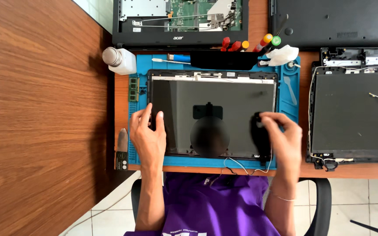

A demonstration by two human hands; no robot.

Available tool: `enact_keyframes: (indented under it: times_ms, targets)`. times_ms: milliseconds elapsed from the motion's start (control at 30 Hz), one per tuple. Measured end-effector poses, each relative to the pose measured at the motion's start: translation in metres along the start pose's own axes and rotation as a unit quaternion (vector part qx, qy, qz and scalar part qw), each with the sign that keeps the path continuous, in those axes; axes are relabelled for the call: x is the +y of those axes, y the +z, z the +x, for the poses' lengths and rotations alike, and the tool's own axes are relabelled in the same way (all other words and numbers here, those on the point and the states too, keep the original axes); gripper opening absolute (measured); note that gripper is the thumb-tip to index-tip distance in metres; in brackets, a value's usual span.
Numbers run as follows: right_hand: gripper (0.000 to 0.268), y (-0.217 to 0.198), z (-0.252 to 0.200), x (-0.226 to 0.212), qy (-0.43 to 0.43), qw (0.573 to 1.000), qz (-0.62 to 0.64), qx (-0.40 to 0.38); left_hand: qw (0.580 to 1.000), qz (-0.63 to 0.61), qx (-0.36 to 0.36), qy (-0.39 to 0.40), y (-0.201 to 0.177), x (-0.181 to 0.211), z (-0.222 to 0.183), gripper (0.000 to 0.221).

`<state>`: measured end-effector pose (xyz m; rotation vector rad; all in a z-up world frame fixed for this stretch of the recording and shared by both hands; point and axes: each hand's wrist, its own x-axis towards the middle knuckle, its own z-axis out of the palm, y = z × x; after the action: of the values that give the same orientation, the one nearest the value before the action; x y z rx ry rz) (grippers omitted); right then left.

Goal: The person uses a screwdriver to pry the screen panel from the laptop frame, detaches the display cable from the back of the panel, and then positions the screen panel back into the lid.

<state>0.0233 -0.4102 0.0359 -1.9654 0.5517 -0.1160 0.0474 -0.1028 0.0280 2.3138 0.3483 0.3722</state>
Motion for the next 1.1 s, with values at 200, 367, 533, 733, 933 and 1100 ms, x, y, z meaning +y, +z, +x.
enact_keyframes:
  times_ms: [200,367,533,733,933,1100]
  targets:
    - [0.022,0.009,-0.013,-0.022,-0.004,0.999,-0.043,0.019,1.0,0.002,-0.015,-0.018,0.0,0.008,0.001,0.033]
    - [0.033,0.003,-0.012,-0.02,-0.056,0.992,-0.094,0.055,1.0,-0.009,-0.012,-0.008,-0.002,0.005,0.0,0.031]
    - [0.04,-0.006,-0.014,-0.013,-0.041,0.996,-0.056,0.054,1.0,-0.001,-0.013,0.008,-0.003,0.007,0.001,0.03]
    - [0.04,-0.009,-0.012,-0.004,-0.029,0.998,-0.001,0.059,0.998,0.028,0.006,0.047,0.0,0.005,-0.002,0.027]
    - [0.043,-0.009,-0.005,0.013,-0.039,0.997,0.059,0.04,0.998,0.024,0.019,0.053,0.004,0.003,-0.005,0.025]
    - [0.043,-0.012,-0.002,0.016,-0.026,0.997,0.065,0.038,0.997,0.009,0.038,0.067,0.005,0.003,-0.006,0.022]
